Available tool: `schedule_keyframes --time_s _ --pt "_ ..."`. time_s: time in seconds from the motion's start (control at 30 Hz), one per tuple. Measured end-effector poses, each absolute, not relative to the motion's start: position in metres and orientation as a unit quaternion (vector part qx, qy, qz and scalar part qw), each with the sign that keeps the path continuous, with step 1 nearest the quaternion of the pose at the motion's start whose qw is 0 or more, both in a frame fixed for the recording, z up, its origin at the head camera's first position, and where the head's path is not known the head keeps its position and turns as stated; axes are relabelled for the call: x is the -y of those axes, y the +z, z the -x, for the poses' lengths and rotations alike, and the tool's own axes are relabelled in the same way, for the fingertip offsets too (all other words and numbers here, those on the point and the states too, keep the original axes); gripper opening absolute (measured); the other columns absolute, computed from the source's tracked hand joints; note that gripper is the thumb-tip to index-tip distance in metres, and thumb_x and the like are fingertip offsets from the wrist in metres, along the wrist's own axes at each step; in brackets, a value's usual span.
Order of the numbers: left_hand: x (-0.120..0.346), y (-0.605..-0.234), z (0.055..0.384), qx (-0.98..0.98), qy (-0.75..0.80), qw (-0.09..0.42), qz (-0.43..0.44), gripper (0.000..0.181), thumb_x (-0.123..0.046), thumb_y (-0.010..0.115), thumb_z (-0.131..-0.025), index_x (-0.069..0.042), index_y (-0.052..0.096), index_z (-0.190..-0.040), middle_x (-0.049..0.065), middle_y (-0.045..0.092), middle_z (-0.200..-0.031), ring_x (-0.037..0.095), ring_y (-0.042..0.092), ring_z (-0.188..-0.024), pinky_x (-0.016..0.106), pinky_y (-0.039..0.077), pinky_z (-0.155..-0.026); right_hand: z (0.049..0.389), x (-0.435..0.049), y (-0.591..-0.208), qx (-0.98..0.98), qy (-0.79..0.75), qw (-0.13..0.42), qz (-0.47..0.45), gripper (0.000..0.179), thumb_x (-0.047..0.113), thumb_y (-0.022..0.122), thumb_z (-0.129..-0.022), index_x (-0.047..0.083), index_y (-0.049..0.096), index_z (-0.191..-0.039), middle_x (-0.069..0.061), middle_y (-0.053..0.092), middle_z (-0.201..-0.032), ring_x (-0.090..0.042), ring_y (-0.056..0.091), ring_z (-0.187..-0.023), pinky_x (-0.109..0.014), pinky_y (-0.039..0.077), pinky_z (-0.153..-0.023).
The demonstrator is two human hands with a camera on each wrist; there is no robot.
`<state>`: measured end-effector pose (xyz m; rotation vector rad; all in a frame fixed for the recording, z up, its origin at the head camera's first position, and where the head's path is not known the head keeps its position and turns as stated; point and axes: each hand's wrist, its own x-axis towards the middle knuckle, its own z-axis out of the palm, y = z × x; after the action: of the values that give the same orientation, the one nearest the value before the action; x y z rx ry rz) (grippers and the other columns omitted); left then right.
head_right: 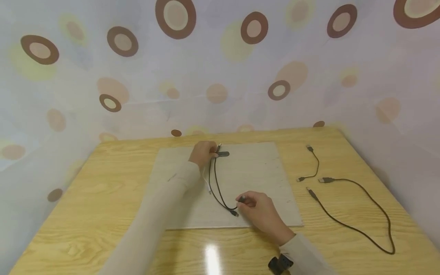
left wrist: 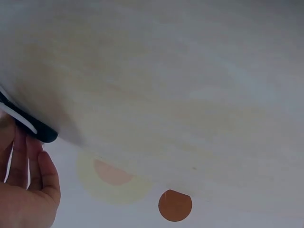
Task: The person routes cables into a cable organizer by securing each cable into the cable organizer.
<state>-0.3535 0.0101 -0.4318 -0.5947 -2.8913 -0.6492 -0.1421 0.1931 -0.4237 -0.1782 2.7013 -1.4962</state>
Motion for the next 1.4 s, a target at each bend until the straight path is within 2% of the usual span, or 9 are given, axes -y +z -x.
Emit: schedule_keyframes --time_s 0.27,0.57,0.73,0.9,1.0,1.1,1.17,1.27,1.4 --pt "-0.015 -0.423 0.353 0.959 -0.227 0.036 0.163 0.018 -0.018 0.075 -0.082 -0.009 0.077 -0.098 0.004 0.073 -0.097 0.02 0.067 -0.092 0.031 0.055 -0.08 0.143 -0.192 -0.422 -0.874 -0.483 0.023 0.058 0.013 0.009 0.068 -0.088 0.003 0.07 -0.1 -0.004 0.068 -0.09 -0.013 0.062 -0.079 -0.023 0.051 -0.068" --pt "-0.022 -0.423 0.347 0.965 -0.218 0.038 0.137 0.012 -0.017 0.076 -0.082 -0.009 0.078 -0.09 0.004 0.074 -0.089 0.02 0.068 -0.083 0.029 0.056 -0.075 0.137 -0.194 -0.422 -0.882 -0.468 0.03 0.048 0.012 0.009 0.07 -0.087 0.005 0.071 -0.098 -0.001 0.066 -0.083 -0.012 0.06 -0.072 -0.022 0.049 -0.063" --pt "-0.021 -0.417 0.348 0.963 -0.184 0.017 0.195 0.01 -0.015 0.071 -0.088 -0.008 0.078 -0.087 0.003 0.073 -0.084 0.016 0.066 -0.075 0.026 0.054 -0.067 0.137 -0.197 -0.42 -0.887 -0.459 0.029 0.051 0.012 0.01 0.069 -0.088 0.005 0.07 -0.099 0.0 0.065 -0.082 -0.012 0.058 -0.071 -0.022 0.048 -0.061" --pt "-0.013 -0.408 0.349 0.952 -0.15 -0.049 0.263 0.028 -0.019 0.057 -0.098 -0.006 0.076 -0.084 0.002 0.067 -0.071 0.012 0.051 -0.058 0.022 0.043 -0.056 0.137 -0.198 -0.419 -0.887 -0.456 0.03 0.061 0.014 0.012 0.068 -0.089 0.005 0.07 -0.1 0.0 0.066 -0.082 -0.012 0.058 -0.07 -0.023 0.047 -0.06" --pt "-0.006 -0.403 0.347 0.946 -0.135 -0.074 0.286 0.031 -0.021 0.052 -0.1 -0.006 0.075 -0.086 0.002 0.062 -0.067 0.011 0.045 -0.055 0.022 0.038 -0.055 0.136 -0.198 -0.419 -0.888 -0.455 0.034 0.056 0.015 0.013 0.068 -0.089 0.005 0.07 -0.101 0.0 0.065 -0.082 -0.012 0.057 -0.068 -0.023 0.046 -0.058" --pt "0.0 -0.4 0.343 0.942 -0.125 -0.074 0.304 0.027 -0.02 0.052 -0.1 -0.005 0.075 -0.094 0.004 0.065 -0.074 0.01 0.046 -0.057 0.022 0.039 -0.056 0.136 -0.199 -0.419 -0.89 -0.452 0.037 0.044 0.015 0.013 0.068 -0.089 0.006 0.07 -0.102 -0.001 0.065 -0.081 -0.013 0.056 -0.068 -0.023 0.045 -0.057" --pt "0.003 -0.4 0.341 0.94 -0.107 -0.067 0.317 0.026 -0.02 0.053 -0.1 -0.006 0.075 -0.098 0.005 0.066 -0.081 0.013 0.05 -0.061 0.023 0.04 -0.058 0.136 -0.2 -0.419 -0.893 -0.447 0.039 0.035 0.015 0.014 0.068 -0.089 0.006 0.07 -0.102 -0.001 0.065 -0.082 -0.012 0.057 -0.07 -0.023 0.045 -0.058" --pt "0.007 -0.401 0.339 0.942 -0.066 -0.067 0.323 0.026 -0.023 0.052 -0.1 -0.01 0.072 -0.108 0.005 0.066 -0.1 0.021 0.059 -0.089 0.029 0.048 -0.073 0.135 -0.202 -0.419 -0.9 -0.433 0.035 0.028 0.014 0.014 0.069 -0.088 0.008 0.07 -0.101 0.0 0.065 -0.083 -0.012 0.056 -0.071 -0.023 0.044 -0.059" --pt "0.008 -0.402 0.336 0.938 0.024 -0.078 0.337 0.029 -0.03 0.048 -0.102 -0.016 0.067 -0.12 0.004 0.054 -0.134 0.033 0.041 -0.129 0.045 0.046 -0.096 0.133 -0.206 -0.42 -0.912 -0.407 0.033 0.037 0.012 0.015 0.07 -0.088 0.01 0.071 -0.099 0.001 0.064 -0.082 -0.012 0.049 -0.068 -0.023 0.041 -0.058"
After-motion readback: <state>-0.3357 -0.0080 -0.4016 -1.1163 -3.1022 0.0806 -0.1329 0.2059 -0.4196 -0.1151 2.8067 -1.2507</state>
